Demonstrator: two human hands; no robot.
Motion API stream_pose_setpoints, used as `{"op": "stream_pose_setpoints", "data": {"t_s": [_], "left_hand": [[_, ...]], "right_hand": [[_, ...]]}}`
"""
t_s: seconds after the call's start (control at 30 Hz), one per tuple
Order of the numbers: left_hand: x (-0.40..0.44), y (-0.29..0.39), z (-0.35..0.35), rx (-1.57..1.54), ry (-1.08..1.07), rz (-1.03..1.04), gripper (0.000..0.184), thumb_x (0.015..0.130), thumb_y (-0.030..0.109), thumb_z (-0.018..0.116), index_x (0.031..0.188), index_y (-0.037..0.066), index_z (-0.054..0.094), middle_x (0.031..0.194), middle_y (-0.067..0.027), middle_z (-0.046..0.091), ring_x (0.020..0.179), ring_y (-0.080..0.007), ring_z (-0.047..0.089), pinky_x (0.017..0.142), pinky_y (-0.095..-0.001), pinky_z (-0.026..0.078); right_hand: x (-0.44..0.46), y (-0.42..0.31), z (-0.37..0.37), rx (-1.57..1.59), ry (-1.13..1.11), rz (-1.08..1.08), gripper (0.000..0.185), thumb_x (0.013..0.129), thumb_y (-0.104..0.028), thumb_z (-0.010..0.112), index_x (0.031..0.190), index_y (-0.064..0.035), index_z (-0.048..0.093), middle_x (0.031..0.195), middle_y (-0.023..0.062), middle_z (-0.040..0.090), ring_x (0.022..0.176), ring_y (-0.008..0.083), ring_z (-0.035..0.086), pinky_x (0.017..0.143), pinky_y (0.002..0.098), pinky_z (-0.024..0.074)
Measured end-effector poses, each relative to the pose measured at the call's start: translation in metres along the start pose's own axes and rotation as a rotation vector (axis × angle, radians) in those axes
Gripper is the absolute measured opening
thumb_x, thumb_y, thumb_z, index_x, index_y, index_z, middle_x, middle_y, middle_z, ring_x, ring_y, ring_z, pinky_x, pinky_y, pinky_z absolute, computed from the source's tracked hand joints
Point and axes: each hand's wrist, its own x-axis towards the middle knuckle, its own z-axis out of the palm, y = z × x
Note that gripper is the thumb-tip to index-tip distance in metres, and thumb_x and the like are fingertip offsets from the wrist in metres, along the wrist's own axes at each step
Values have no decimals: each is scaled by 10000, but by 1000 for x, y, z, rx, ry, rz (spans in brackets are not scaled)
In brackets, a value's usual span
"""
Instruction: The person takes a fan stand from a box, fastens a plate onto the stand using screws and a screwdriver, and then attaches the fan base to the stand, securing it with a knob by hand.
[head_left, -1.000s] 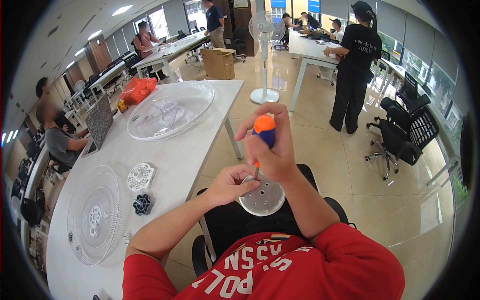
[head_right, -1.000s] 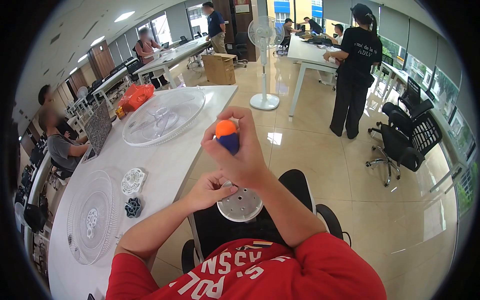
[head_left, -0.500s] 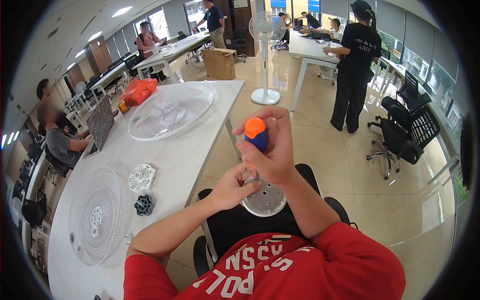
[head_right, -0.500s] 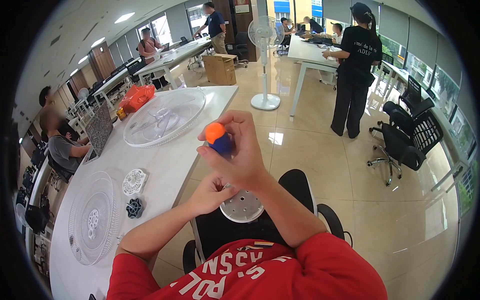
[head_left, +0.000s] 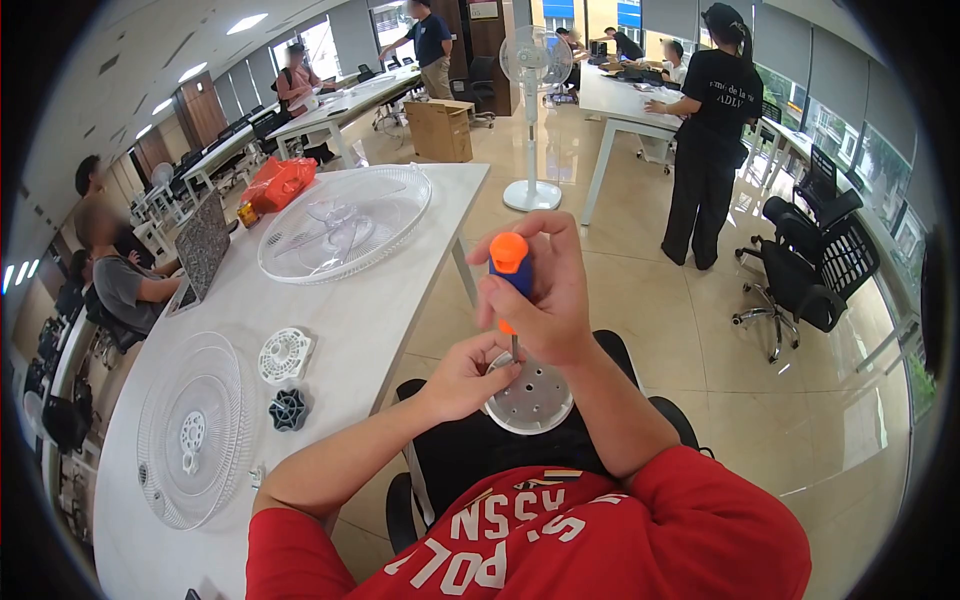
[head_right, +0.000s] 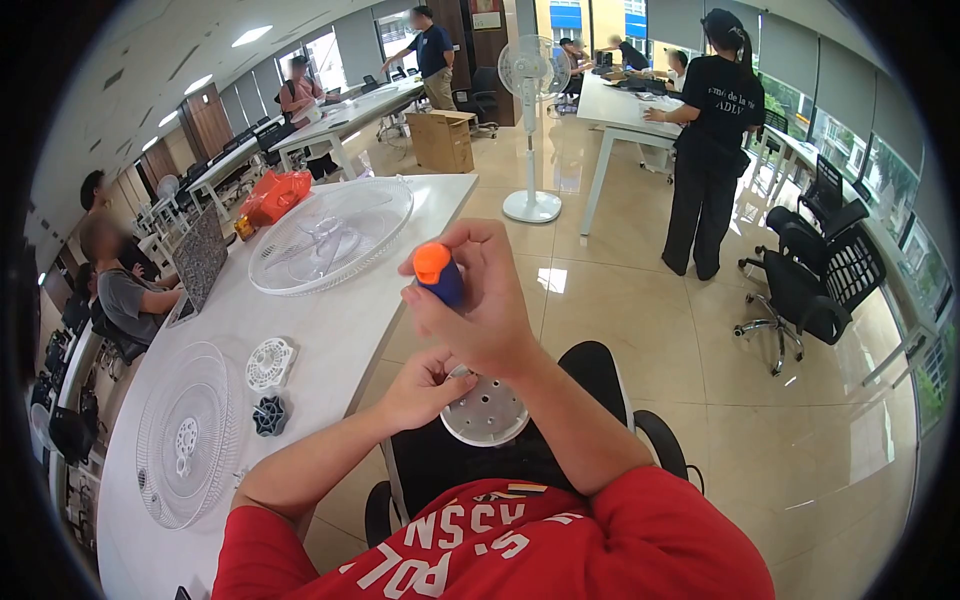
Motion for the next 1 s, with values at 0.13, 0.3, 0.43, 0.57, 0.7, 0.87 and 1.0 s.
{"op": "stream_pose_setpoints", "data": {"t_s": [0.13, 0.3, 0.43, 0.57, 0.7, 0.87, 1.0], "left_hand": [[2, -4, -2, -29, -6, 7, 104, 1019, 57, 630, 1099, 70, 564, 873, 23, 651, 788, -45, 611, 694, -230, 459], [1, -3, -5, -14, -22, 1, 101, 1021, 60, 634, 1086, 76, 560, 875, 25, 656, 785, -44, 610, 694, -229, 458], [1, -2, -4, -6, -16, -23, 102, 1027, 68, 629, 1108, 70, 566, 870, 25, 659, 784, -44, 609, 696, -232, 460], [1, -3, -4, -4, -3, -5, 102, 1033, 76, 623, 1121, 71, 571, 864, 27, 659, 785, -44, 609, 701, -236, 462], [1, -4, -4, -5, -8, 0, 100, 1034, 82, 625, 1118, 73, 570, 877, 30, 661, 787, -43, 610, 704, -240, 464], [1, -4, -5, 3, -25, -6, 100, 1033, 79, 622, 1118, 72, 569, 893, 30, 664, 793, -44, 610, 709, -240, 466], [0, -2, -2, -22, -8, 6, 106, 1031, 78, 619, 1126, 71, 572, 886, 33, 651, 797, -44, 609, 711, -234, 463]], "right_hand": [[-2, 2, -7, 83, -12, 114, 437, 984, -15, 602, 1381, -62, 423, 1066, 107, 624, 757, 64, 554, 677, 229, 495], [4, -10, -9, 182, -38, 235, 383, 973, -4, 606, 1333, -54, 485, 1072, 96, 622, 759, 68, 548, 676, 221, 492], [1, 9, -6, 45, 20, 52, 449, 927, 16, 677, 1330, -62, 497, 1103, 94, 624, 846, 82, 559, 701, 223, 500], [1, 7, -2, 78, 61, 36, 490, 896, 26, 718, 1324, -69, 499, 1122, 86, 625, 895, 89, 559, 706, 224, 500], [2, -1, -14, 31, -29, 68, 459, 957, -18, 656, 1383, -61, 489, 1109, 90, 649, 850, 80, 547, 688, 224, 485], [2, -6, -15, 146, -67, 170, 454, 1009, -66, 600, 1445, -56, 471, 1094, 99, 670, 812, 64, 537, 709, 225, 479], [3, 9, -3, -64, 7, -28, 420, 1004, -58, 601, 1405, -57, 478, 1103, 108, 668, 791, 53, 543, 693, 222, 487]]}}
